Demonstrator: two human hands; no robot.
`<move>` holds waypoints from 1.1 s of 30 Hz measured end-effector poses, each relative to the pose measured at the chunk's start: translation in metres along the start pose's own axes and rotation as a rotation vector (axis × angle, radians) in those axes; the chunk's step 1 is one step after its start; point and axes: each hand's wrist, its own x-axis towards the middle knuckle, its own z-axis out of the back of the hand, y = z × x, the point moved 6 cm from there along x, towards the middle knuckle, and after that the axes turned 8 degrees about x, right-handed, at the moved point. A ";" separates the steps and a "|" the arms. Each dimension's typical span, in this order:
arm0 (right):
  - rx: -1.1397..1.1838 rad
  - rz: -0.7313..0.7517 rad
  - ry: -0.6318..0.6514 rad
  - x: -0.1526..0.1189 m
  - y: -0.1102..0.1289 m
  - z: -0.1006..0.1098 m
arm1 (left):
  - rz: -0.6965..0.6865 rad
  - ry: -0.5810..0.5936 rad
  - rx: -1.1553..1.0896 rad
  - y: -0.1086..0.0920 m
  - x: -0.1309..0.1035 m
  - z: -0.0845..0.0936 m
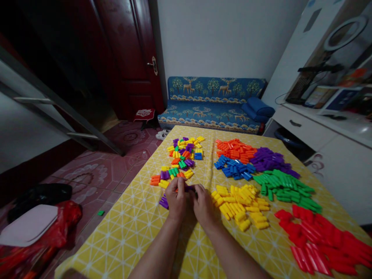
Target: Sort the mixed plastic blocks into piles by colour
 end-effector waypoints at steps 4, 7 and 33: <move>0.445 -0.125 -0.173 0.003 -0.024 0.009 | -0.074 0.048 0.003 -0.008 0.001 -0.006; 0.603 -0.191 -0.196 0.001 -0.030 0.010 | -0.023 0.154 -0.013 -0.007 -0.001 -0.017; 0.422 -0.252 -0.697 0.074 -0.124 0.219 | -0.149 0.313 0.127 -0.010 -0.008 -0.030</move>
